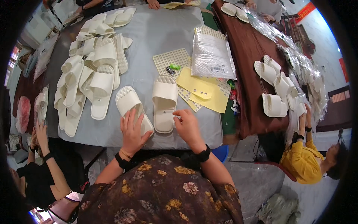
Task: Checking and organizing white slippers for packaging in a factory setting.
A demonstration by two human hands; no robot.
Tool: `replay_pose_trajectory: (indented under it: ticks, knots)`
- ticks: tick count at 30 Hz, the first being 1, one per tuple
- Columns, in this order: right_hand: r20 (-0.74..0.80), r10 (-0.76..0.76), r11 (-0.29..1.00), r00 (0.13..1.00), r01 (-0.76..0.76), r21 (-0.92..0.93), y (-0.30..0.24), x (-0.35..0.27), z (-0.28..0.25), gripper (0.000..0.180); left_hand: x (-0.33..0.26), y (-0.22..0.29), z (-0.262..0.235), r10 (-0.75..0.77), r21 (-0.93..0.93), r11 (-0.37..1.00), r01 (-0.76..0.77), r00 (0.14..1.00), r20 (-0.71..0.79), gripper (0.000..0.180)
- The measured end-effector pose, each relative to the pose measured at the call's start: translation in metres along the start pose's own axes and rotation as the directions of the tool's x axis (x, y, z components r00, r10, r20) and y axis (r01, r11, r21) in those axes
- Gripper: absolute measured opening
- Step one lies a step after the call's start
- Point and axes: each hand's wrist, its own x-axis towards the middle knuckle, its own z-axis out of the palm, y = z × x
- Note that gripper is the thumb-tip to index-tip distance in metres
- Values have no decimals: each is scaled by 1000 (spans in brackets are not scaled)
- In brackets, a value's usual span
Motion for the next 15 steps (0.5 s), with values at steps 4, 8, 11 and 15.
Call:
replay_pose_trajectory:
  ticks: [4, 8, 11, 15]
  knots:
    - [-54, -101, 993, 993, 97, -72, -1, 8, 30, 16, 11, 12, 1, 40, -28, 999, -40, 999, 19, 60]
    - [-84, -180, 971, 980, 163, -177, 2, 15, 43, 14, 23, 15, 11, 70, -152, 987, -57, 994, 84, 57]
    - [-101, -173, 964, 980, 148, -220, 2, 15, 44, 11, 31, 17, 19, 140, -209, 972, -109, 980, 144, 56]
    - [-88, -176, 954, 981, 148, -263, -3, 18, 42, 6, 31, 18, 25, 163, -146, 979, -142, 977, 139, 57]
